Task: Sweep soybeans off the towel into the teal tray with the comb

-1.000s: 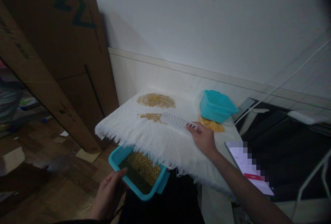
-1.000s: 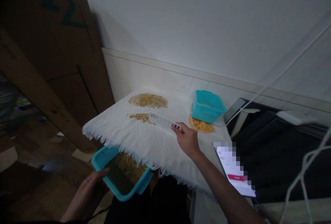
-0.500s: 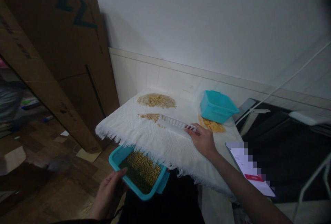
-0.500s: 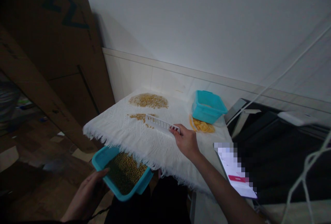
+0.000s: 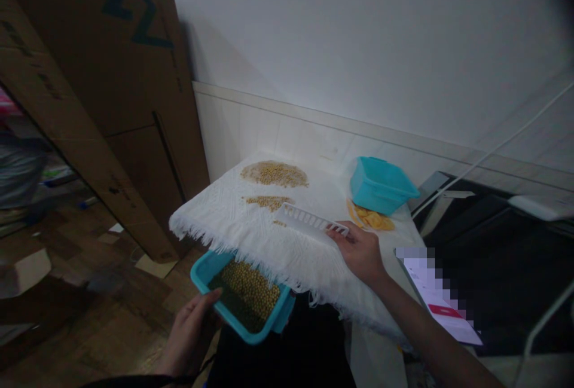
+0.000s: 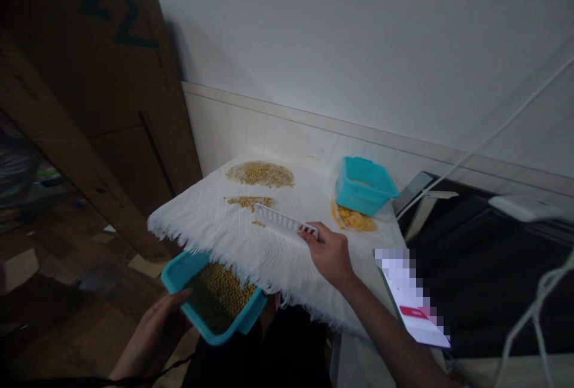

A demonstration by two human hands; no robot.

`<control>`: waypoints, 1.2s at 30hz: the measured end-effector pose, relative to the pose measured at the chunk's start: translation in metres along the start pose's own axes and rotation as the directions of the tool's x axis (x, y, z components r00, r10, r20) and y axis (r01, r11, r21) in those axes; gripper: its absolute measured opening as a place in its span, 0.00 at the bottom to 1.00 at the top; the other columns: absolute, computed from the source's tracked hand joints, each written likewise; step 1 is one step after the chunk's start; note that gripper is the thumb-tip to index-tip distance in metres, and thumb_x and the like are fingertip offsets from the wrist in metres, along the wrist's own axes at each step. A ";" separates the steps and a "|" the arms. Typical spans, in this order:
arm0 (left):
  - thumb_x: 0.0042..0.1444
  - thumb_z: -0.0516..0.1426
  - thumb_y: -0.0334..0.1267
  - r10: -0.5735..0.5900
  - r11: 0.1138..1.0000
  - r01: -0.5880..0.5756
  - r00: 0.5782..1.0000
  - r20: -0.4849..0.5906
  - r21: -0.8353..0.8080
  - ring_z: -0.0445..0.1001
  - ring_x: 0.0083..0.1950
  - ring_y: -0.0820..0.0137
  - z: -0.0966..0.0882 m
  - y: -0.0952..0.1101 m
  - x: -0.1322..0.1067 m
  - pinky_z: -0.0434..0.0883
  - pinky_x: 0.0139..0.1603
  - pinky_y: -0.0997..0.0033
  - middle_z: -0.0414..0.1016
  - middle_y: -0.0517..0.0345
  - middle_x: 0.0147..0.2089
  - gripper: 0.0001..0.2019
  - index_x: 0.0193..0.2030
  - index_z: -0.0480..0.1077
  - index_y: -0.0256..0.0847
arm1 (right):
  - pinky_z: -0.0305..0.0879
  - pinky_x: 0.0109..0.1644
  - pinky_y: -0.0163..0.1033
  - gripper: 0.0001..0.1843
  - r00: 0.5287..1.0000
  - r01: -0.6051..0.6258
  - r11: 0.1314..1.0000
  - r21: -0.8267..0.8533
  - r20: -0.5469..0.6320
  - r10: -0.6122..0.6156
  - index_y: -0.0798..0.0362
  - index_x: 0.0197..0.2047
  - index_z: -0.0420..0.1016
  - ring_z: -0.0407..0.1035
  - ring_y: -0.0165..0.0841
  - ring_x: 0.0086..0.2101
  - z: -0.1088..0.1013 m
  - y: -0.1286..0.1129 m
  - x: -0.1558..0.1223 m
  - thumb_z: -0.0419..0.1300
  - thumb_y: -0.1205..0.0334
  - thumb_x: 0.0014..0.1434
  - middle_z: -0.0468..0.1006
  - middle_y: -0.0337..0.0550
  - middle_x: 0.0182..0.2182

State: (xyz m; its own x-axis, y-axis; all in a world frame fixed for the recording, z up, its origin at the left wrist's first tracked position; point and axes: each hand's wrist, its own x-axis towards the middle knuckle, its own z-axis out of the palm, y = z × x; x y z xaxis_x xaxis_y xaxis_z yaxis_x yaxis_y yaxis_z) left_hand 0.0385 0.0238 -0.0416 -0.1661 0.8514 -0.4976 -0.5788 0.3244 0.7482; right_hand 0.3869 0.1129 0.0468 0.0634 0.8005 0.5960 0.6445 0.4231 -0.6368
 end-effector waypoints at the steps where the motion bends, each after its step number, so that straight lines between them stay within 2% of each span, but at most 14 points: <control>1: 0.45 0.79 0.44 0.005 1.000 -0.005 1.000 0.002 0.006 0.89 0.39 0.54 0.000 0.000 0.000 0.85 0.40 0.63 0.91 0.43 0.38 0.16 0.34 0.85 0.36 | 0.74 0.29 0.36 0.11 1.000 -0.002 1.000 0.007 0.005 0.002 0.49 0.39 0.88 0.80 0.36 0.24 0.000 -0.001 0.000 0.68 0.52 0.66 0.87 0.40 0.26; 4: 0.45 0.79 0.45 0.038 0.999 -0.038 0.999 0.008 0.031 0.90 0.43 0.50 0.000 0.001 0.000 0.87 0.43 0.61 0.91 0.42 0.39 0.16 0.34 0.85 0.37 | 0.76 0.30 0.36 0.11 1.000 -0.006 1.000 0.030 0.019 0.005 0.49 0.38 0.88 0.81 0.37 0.24 -0.001 -0.005 0.001 0.68 0.52 0.66 0.88 0.41 0.27; 12: 0.48 0.77 0.46 0.040 0.997 -0.040 0.999 0.006 0.064 0.90 0.42 0.50 0.004 0.005 -0.004 0.87 0.43 0.59 0.92 0.46 0.39 0.13 0.35 0.86 0.42 | 0.76 0.30 0.36 0.15 0.998 0.007 1.000 0.027 0.066 -0.009 0.47 0.37 0.89 0.82 0.38 0.25 0.004 -0.026 -0.004 0.66 0.47 0.68 0.88 0.41 0.27; 18: 0.45 0.77 0.49 0.033 0.997 -0.031 0.999 -0.020 0.069 0.89 0.44 0.48 0.001 0.004 -0.002 0.86 0.47 0.54 0.90 0.39 0.39 0.18 0.35 0.85 0.36 | 0.78 0.33 0.36 0.17 0.980 0.068 0.998 -0.011 0.188 -0.065 0.45 0.38 0.91 0.85 0.38 0.28 0.000 -0.047 -0.031 0.64 0.46 0.71 0.91 0.44 0.32; 22: 0.46 0.78 0.49 0.044 0.997 -0.044 0.999 0.005 0.070 0.89 0.42 0.48 0.000 0.004 -0.002 0.86 0.46 0.54 0.89 0.43 0.36 0.19 0.35 0.86 0.36 | 0.77 0.32 0.36 0.18 0.971 0.089 0.996 0.010 0.221 -0.089 0.43 0.39 0.91 0.85 0.38 0.27 -0.001 -0.057 -0.044 0.64 0.45 0.73 0.91 0.42 0.30; 25: 0.45 0.78 0.50 0.038 0.997 -0.038 0.999 0.009 0.067 0.90 0.44 0.49 -0.001 0.005 -0.001 0.87 0.46 0.56 0.90 0.44 0.38 0.19 0.36 0.86 0.38 | 0.77 0.33 0.36 0.16 0.991 0.070 0.998 -0.006 0.112 -0.068 0.44 0.38 0.90 0.84 0.38 0.27 0.001 -0.051 -0.033 0.65 0.47 0.71 0.90 0.42 0.30; 28: 0.44 0.79 0.49 0.025 0.998 -0.025 1.000 -0.003 0.066 0.90 0.42 0.51 -0.002 0.005 0.001 0.86 0.43 0.60 0.91 0.43 0.38 0.19 0.35 0.86 0.37 | 0.74 0.30 0.37 0.15 0.999 0.002 0.998 -0.060 -0.043 -0.004 0.47 0.38 0.88 0.81 0.38 0.26 0.004 -0.032 -0.006 0.66 0.48 0.68 0.88 0.42 0.27; 30: 0.44 0.79 0.50 0.029 0.997 -0.029 1.000 0.006 0.066 0.89 0.42 0.51 -0.003 0.005 0.003 0.85 0.42 0.62 0.91 0.42 0.38 0.20 0.34 0.86 0.36 | 0.71 0.29 0.37 0.16 0.994 -0.046 0.994 -0.095 -0.102 0.036 0.49 0.38 0.87 0.79 0.38 0.24 0.006 -0.017 0.013 0.65 0.46 0.67 0.86 0.42 0.26; 33: 0.45 0.79 0.52 0.039 0.996 -0.040 0.999 0.016 0.084 0.89 0.42 0.52 -0.005 0.005 0.004 0.84 0.39 0.64 0.90 0.41 0.38 0.20 0.31 0.85 0.36 | 0.70 0.30 0.38 0.18 0.990 -0.073 0.992 -0.106 -0.128 0.059 0.49 0.39 0.86 0.78 0.39 0.26 0.009 0.000 0.030 0.64 0.44 0.67 0.86 0.43 0.26; 36: 0.46 0.78 0.52 0.050 0.994 -0.050 0.999 0.005 0.096 0.88 0.43 0.51 -0.005 0.004 0.005 0.83 0.39 0.64 0.91 0.41 0.38 0.19 0.30 0.84 0.38 | 0.68 0.30 0.38 0.18 0.992 -0.075 0.990 -0.116 -0.109 0.063 0.49 0.39 0.85 0.78 0.38 0.26 0.013 0.008 0.033 0.64 0.44 0.68 0.85 0.42 0.26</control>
State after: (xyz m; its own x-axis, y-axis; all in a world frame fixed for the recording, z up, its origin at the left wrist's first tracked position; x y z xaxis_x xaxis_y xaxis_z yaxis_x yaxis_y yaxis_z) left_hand 0.0312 0.0267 -0.0434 -0.1909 0.8683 -0.4578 -0.4902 0.3198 0.8108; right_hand 0.3842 0.1476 0.0553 0.1863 0.7746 0.6044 0.7217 0.3096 -0.6192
